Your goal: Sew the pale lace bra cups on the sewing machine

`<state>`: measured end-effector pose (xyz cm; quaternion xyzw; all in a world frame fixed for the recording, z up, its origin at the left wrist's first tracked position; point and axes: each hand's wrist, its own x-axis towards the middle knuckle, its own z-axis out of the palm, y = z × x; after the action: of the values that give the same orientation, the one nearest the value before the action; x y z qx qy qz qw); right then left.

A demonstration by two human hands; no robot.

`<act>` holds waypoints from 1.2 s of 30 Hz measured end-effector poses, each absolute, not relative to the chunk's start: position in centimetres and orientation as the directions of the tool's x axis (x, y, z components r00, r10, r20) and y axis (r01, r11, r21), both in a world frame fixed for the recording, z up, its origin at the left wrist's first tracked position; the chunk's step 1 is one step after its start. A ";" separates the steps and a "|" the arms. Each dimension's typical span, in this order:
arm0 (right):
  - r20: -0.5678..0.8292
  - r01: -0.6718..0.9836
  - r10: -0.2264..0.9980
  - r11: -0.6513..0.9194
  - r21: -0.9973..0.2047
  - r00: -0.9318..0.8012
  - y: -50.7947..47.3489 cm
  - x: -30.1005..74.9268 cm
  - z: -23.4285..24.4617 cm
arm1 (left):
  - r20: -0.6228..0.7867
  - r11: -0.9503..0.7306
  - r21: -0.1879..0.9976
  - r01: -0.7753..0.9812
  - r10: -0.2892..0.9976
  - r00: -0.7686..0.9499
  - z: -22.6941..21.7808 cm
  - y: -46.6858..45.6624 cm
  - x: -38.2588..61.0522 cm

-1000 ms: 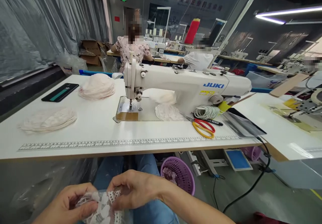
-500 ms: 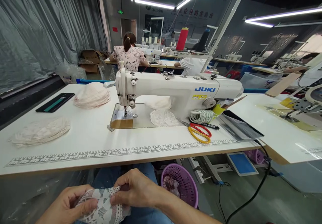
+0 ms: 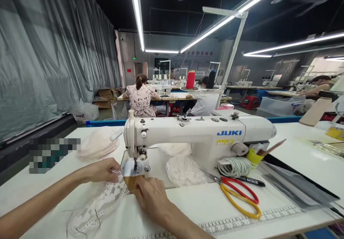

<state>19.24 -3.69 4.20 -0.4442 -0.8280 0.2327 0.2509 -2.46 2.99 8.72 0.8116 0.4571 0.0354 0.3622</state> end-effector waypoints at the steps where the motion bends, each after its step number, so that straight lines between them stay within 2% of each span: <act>1: 0.243 0.626 0.834 0.537 -0.566 -0.496 -3.1 19.8 4.3 | -0.283 -0.341 0.602 0.722 0.755 0.592 8.1 4.1 -2.1; 3: 0.304 0.586 0.727 0.680 -0.441 -0.616 -2.2 20.6 4.3 | -0.304 -0.376 0.572 0.729 0.729 0.614 7.0 5.4 -1.6; 6: 0.374 0.465 0.489 0.871 -0.159 -0.788 -1.2 20.7 3.9 | -0.329 -0.407 0.542 0.735 0.702 0.632 6.4 6.7 -1.1; 8: 0.418 0.450 0.420 0.892 -0.030 -0.805 -0.6 20.4 3.1 | -0.336 -0.419 0.519 0.745 0.702 0.628 6.5 7.7 -0.9; 11: 0.507 0.481 0.392 0.875 0.052 -0.768 0.4 19.9 1.6 | -0.264 -0.431 0.453 0.781 0.772 0.579 6.7 8.7 -0.9; 14: 0.570 0.497 0.372 0.864 0.075 -0.732 1.0 19.7 0.5 | -0.021 -0.400 0.352 0.846 0.900 0.435 6.5 7.8 -0.8; 17: 0.589 0.502 0.373 0.862 0.064 -0.717 1.3 19.6 0.1 | 0.192 -0.383 0.284 0.879 0.921 0.339 5.3 4.8 -0.2; 18: 0.585 0.504 0.383 0.862 0.051 -0.715 1.3 19.6 0.1 | 0.247 -0.421 0.257 0.870 0.899 0.363 4.6 3.6 0.0; 20: 0.554 0.498 0.414 0.867 0.002 -0.722 1.2 19.9 0.5 | 0.404 -0.622 0.162 0.766 0.750 0.523 3.2 1.7 0.5; 22: 0.516 0.490 0.446 0.870 -0.057 -0.731 1.0 20.5 1.2 | 0.501 -0.685 0.101 0.721 0.661 0.558 2.0 0.6 0.7; 25: 0.464 0.509 0.492 0.855 -0.097 -0.737 0.7 21.6 2.4 | 0.524 -0.648 0.095 0.756 0.678 0.515 1.0 0.4 0.8; 28: 0.425 0.516 0.494 0.854 -0.070 -0.759 0.5 22.1 2.8 | 0.495 -0.645 0.089 0.759 0.690 0.528 0.8 0.7 0.7; 36: 0.472 0.502 0.458 0.864 -0.036 -0.754 0.7 21.6 1.6 | 0.529 -0.655 -0.009 0.755 0.638 0.560 0.6 0.9 0.6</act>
<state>21.65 0.69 1.64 -0.2565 -0.9352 -0.0464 0.2397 0.57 0.88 0.58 0.8751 0.3981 0.2485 -0.1180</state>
